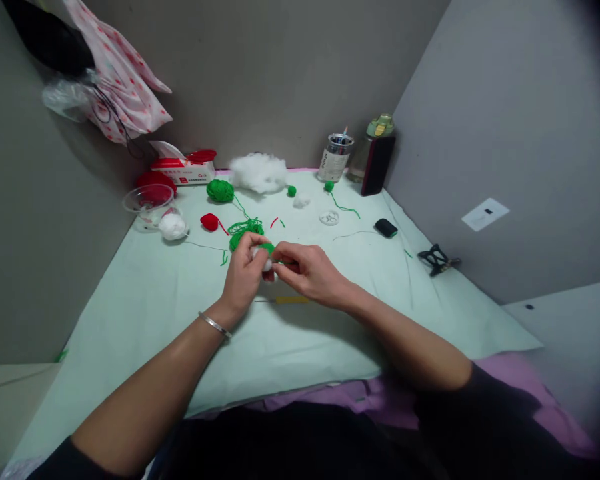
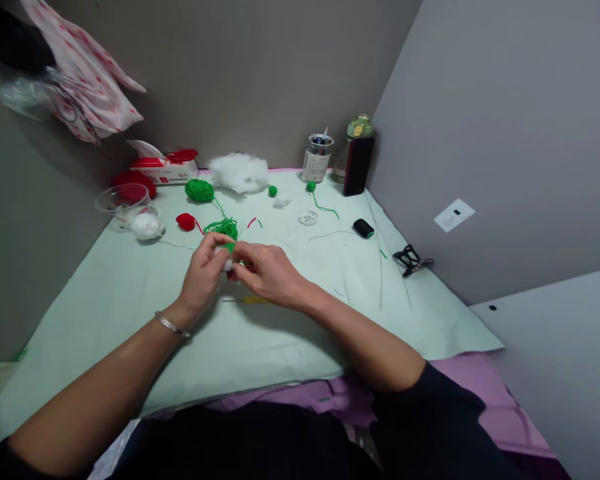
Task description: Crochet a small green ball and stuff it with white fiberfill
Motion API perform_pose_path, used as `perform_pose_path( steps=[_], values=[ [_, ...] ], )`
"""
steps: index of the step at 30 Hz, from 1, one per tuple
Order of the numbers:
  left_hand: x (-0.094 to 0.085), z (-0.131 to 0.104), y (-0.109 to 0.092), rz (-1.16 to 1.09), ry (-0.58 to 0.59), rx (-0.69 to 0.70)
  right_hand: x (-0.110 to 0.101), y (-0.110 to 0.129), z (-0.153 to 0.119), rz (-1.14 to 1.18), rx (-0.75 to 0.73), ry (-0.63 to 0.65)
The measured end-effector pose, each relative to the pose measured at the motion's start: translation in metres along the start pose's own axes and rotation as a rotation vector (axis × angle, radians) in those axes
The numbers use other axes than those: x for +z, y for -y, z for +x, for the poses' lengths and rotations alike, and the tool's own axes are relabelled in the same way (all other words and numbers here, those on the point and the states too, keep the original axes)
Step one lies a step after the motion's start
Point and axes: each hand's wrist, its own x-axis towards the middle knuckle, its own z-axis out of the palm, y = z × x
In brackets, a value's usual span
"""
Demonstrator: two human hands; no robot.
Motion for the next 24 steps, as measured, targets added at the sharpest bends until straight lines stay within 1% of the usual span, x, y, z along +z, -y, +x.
perform_pose_path(
  steps=[5,7,9,12,14,17,21,24],
  values=[
    [0.001,-0.001,0.001,-0.019,0.076,-0.031,0.006,-0.014,0.005,-0.026,0.069,-0.155],
    [0.001,-0.002,0.000,-0.034,0.113,-0.031,0.006,-0.018,0.006,-0.034,0.111,-0.196],
    [0.000,-0.003,-0.002,-0.045,0.164,-0.030,0.004,-0.020,0.006,0.002,0.146,-0.199],
    [-0.003,-0.003,-0.006,-0.040,0.245,-0.036,-0.001,-0.023,0.007,0.138,0.168,-0.169],
    [-0.006,-0.001,-0.008,-0.022,0.266,-0.036,-0.004,-0.025,0.007,0.202,0.163,-0.155],
    [-0.008,0.001,-0.007,0.023,0.231,-0.023,-0.005,-0.023,0.007,0.210,0.142,-0.110],
    [-0.005,0.003,-0.002,0.084,0.108,0.006,0.001,-0.011,0.003,0.220,0.102,0.010],
    [-0.002,0.003,0.000,0.105,0.030,0.026,0.006,-0.002,0.000,0.203,0.122,0.020]
  ],
)
